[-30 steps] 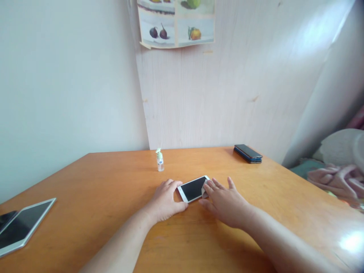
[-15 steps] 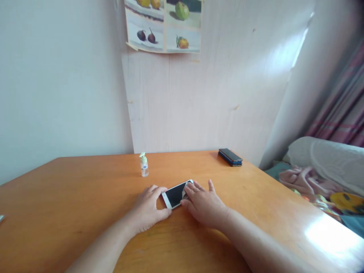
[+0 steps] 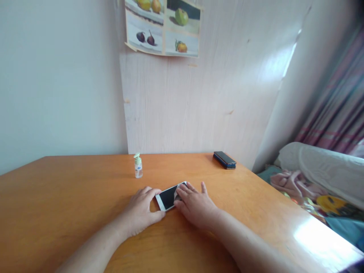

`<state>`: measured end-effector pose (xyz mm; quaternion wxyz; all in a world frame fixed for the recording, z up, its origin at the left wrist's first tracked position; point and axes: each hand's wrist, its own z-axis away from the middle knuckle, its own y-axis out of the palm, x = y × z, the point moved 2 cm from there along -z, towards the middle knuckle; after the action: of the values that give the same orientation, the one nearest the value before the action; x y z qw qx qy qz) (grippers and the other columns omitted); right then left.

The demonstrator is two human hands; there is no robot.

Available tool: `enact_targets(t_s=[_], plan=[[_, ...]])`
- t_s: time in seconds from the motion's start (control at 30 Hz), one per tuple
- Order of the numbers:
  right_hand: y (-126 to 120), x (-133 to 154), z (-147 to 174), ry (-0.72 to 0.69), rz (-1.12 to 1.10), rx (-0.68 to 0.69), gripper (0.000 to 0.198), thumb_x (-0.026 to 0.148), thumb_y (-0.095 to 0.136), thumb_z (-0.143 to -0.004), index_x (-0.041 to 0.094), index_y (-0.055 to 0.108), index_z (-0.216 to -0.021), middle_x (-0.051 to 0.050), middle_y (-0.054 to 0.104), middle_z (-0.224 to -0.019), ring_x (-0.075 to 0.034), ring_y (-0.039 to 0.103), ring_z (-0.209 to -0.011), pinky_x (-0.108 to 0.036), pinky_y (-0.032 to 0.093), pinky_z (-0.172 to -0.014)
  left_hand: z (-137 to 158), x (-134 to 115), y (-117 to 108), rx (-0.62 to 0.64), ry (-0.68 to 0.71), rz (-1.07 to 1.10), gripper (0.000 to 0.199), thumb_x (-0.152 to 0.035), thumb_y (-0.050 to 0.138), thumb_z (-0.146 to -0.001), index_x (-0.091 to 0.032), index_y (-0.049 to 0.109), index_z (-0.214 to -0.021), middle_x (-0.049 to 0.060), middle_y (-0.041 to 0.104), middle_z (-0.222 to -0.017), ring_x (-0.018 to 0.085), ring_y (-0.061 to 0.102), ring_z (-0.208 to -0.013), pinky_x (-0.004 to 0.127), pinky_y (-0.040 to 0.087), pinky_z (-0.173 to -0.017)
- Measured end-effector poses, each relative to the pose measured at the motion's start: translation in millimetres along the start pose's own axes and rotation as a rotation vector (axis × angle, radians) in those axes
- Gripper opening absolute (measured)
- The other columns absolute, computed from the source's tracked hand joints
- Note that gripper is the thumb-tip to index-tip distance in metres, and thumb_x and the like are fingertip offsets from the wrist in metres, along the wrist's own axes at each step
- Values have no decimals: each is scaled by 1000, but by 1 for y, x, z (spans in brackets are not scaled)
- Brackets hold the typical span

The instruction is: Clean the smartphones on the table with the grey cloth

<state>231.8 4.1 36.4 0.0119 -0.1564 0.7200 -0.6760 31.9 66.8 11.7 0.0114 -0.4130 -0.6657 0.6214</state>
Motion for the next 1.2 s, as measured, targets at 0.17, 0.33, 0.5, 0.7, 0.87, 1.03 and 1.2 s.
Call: enact_targets(t_s=[0.17,0.33,0.5,0.7,0.87,1.03,1.2], plan=[[7,-6,-4,60,13,-4,56,54,29,-98,25,40,-145,-10,37,-154,-32,22,-145,-72,2,-109,1,-4,-1,-16,-10,-13,51,-38,69,-69,-24,61,-117,7,61,-117,29,55,-115,37,43,-97],[8,21,11,-270,-99,106,56,56,25,-99,34,31,-150,-1,34,-156,-28,22,-145,-64,4,-114,1,-3,2,-46,1,-37,48,-33,67,-69,-22,61,-116,8,61,-115,28,56,-113,36,43,-96],[10,-14,-6,68,35,14,53,54,27,-99,30,42,-144,-4,37,-154,-33,22,-145,-73,2,-108,4,-10,3,-54,-13,-52,60,-42,73,-65,-20,57,-118,9,60,-118,30,54,-114,39,42,-98],[8,-2,-2,-33,2,45,53,53,26,-99,29,42,-145,-4,36,-154,-32,19,-146,-69,7,-111,7,-20,8,-75,-50,-94,69,-48,74,-61,-19,52,-119,11,61,-118,32,54,-111,42,44,-95],[9,17,6,-274,-103,154,51,52,20,-101,38,33,-148,2,32,-156,-28,17,-147,-66,5,-113,8,-20,13,-86,-52,-94,70,-47,73,-60,-19,49,-120,11,61,-117,32,55,-109,42,44,-93],[19,-27,-17,130,43,5,52,50,23,-100,32,40,-146,-1,35,-155,-34,19,-145,-74,7,-107,8,-22,13,-97,-66,-104,70,-49,74,-57,-22,49,-117,10,60,-116,31,55,-109,40,44,-93],[21,-9,-10,-76,32,46,52,49,23,-100,32,37,-147,0,33,-155,-30,17,-146,-67,8,-113,9,-24,13,-110,-58,-107,65,-47,72,-59,-22,49,-115,10,61,-115,31,56,-108,40,45,-92]])
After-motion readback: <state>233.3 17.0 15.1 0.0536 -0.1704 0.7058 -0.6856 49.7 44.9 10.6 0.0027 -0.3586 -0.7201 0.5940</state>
